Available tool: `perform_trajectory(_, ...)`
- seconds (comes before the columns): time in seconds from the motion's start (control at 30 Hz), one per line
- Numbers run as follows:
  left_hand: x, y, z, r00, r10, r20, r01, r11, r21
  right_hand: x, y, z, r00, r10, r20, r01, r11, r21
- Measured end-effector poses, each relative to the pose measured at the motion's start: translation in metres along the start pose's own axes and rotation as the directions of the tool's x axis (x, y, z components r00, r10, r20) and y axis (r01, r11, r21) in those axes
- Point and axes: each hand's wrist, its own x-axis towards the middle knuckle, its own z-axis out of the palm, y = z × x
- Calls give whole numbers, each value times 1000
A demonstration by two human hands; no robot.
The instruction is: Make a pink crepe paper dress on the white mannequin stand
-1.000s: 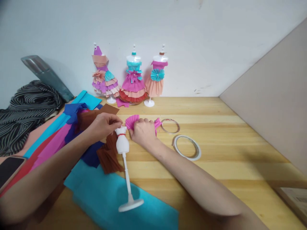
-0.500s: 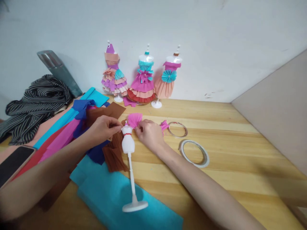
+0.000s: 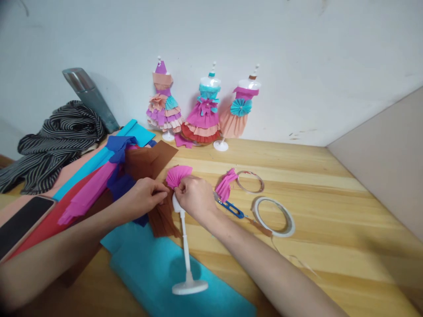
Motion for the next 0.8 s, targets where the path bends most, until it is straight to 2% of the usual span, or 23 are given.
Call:
perform_trajectory(0.1, 1, 3, 2, 999, 15, 41, -18, 997, 72, 1, -1, -1, 999, 46, 24, -47, 999, 27)
perform_trajectory(0.33, 6, 1, 12, 999, -15, 28, 15, 1000, 1, 1, 1, 1, 996, 90, 17, -92, 984, 155)
perform_trajectory(0.43, 8, -1, 16, 993, -110, 51, 117, 980, -164, 1, 3, 4, 992, 123, 19, -124, 962, 244)
perform_trajectory(0.53, 10, -1, 18, 962, -232, 145, 267, 909, -319, 1, 4, 5, 988, 153, 20, -151, 935, 320)
perform_trajectory(0.67, 13, 4, 15, 915, -313, 256, 395, 828, -398, 4, 7, 8, 986, 166, 22, -162, 916, 367)
perform_trajectory(0.8, 15, 9, 12, 883, -353, 310, 465, 747, -475, 6, 12, 13, 983, 178, 41, -179, 892, 415)
